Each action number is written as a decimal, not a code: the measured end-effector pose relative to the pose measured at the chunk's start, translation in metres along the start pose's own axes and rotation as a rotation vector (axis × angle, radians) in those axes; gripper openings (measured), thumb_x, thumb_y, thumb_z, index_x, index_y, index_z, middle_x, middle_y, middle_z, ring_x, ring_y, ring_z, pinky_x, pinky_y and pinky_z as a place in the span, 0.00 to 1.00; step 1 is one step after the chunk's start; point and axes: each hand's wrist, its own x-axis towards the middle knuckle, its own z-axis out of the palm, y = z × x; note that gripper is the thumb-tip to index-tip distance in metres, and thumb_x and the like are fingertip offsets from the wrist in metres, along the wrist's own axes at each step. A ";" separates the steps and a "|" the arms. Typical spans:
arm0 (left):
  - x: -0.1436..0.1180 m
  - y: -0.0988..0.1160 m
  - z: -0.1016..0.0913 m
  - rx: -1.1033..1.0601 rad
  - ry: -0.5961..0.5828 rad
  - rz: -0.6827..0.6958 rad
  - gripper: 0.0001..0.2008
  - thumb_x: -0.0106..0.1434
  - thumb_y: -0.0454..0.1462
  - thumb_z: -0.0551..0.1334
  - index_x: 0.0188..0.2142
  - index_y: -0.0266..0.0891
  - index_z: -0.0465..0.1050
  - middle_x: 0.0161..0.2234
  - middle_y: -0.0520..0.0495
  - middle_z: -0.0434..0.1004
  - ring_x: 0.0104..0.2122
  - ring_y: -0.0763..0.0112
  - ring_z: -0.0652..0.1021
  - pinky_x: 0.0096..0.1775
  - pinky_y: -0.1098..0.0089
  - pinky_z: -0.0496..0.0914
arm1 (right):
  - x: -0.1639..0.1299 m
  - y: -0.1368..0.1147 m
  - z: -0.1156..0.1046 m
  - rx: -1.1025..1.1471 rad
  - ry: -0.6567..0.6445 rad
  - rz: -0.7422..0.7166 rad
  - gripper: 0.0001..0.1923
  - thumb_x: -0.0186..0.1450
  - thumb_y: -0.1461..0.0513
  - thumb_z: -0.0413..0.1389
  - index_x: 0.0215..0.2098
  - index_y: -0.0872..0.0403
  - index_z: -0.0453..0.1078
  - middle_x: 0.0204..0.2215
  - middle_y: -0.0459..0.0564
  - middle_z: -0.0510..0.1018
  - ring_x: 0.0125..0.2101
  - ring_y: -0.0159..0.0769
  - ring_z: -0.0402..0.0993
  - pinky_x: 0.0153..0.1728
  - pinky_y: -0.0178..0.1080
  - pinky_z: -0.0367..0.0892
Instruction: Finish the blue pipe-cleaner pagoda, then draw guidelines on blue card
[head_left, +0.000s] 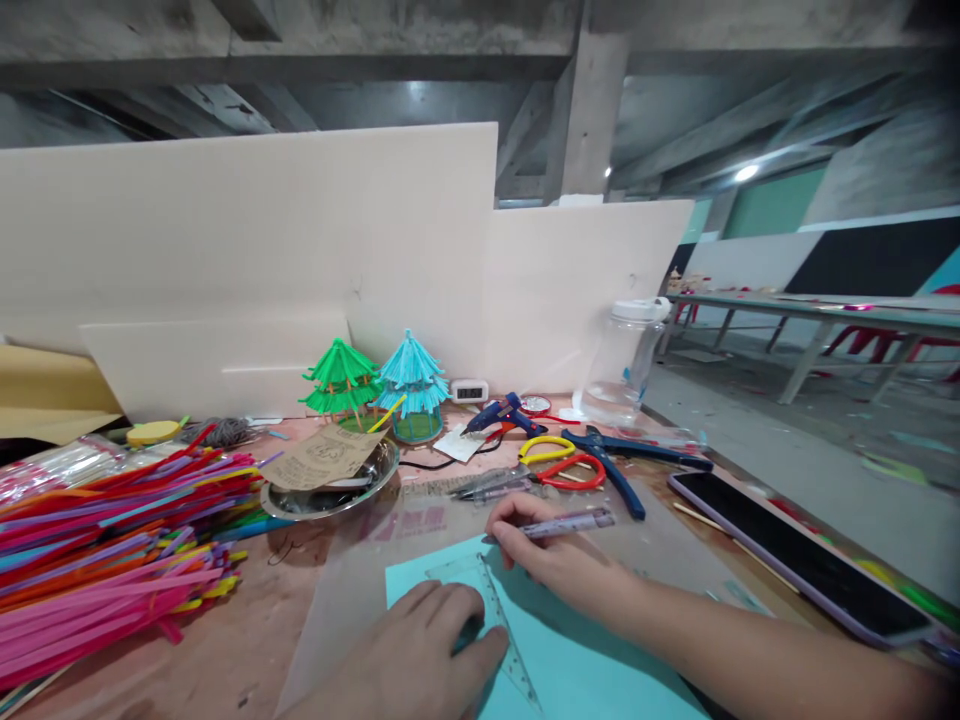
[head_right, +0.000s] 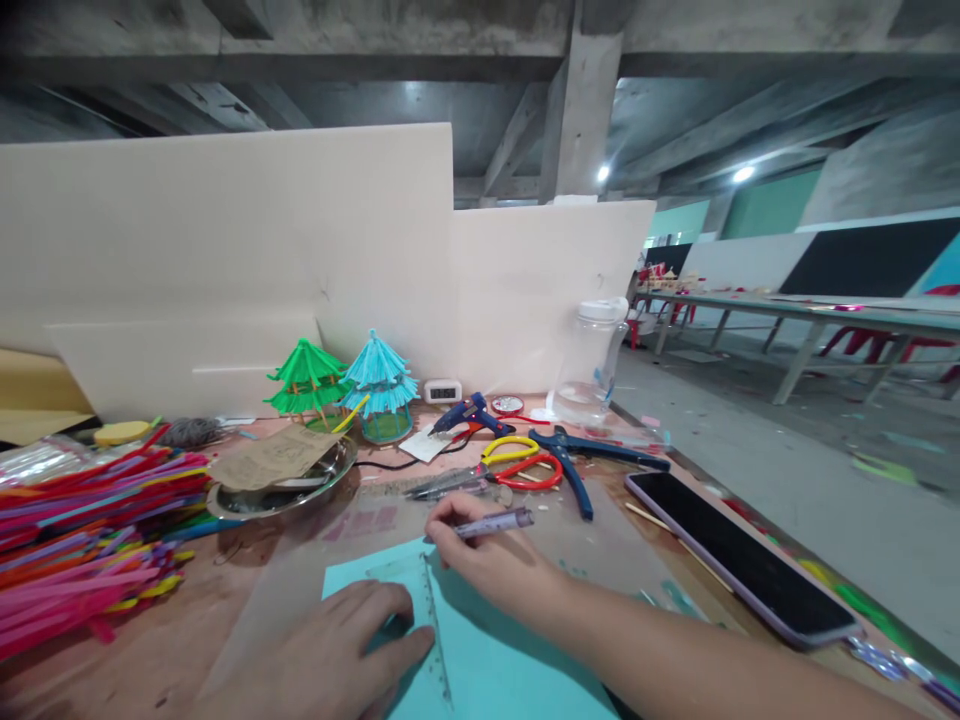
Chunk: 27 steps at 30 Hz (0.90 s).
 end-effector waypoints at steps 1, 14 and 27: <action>0.000 0.000 0.000 -0.005 0.016 0.004 0.20 0.66 0.34 0.63 0.56 0.43 0.66 0.47 0.43 0.73 0.45 0.60 0.76 0.47 0.63 0.73 | 0.000 0.000 0.000 -0.002 0.005 -0.007 0.08 0.66 0.58 0.52 0.32 0.53 0.68 0.22 0.44 0.71 0.23 0.32 0.66 0.24 0.33 0.59; -0.004 0.000 0.003 -0.042 0.073 0.013 0.22 0.63 0.30 0.62 0.56 0.43 0.64 0.47 0.43 0.71 0.46 0.62 0.73 0.49 0.63 0.72 | -0.001 0.011 0.000 0.025 0.027 -0.067 0.07 0.62 0.63 0.53 0.40 0.53 0.68 0.32 0.47 0.75 0.31 0.34 0.70 0.31 0.35 0.64; -0.003 0.003 -0.003 -0.054 0.022 0.005 0.18 0.66 0.33 0.60 0.55 0.42 0.67 0.47 0.42 0.72 0.47 0.58 0.74 0.49 0.60 0.72 | -0.005 0.001 -0.004 -0.056 0.023 -0.061 0.09 0.68 0.56 0.51 0.33 0.52 0.66 0.26 0.45 0.71 0.28 0.33 0.67 0.29 0.36 0.61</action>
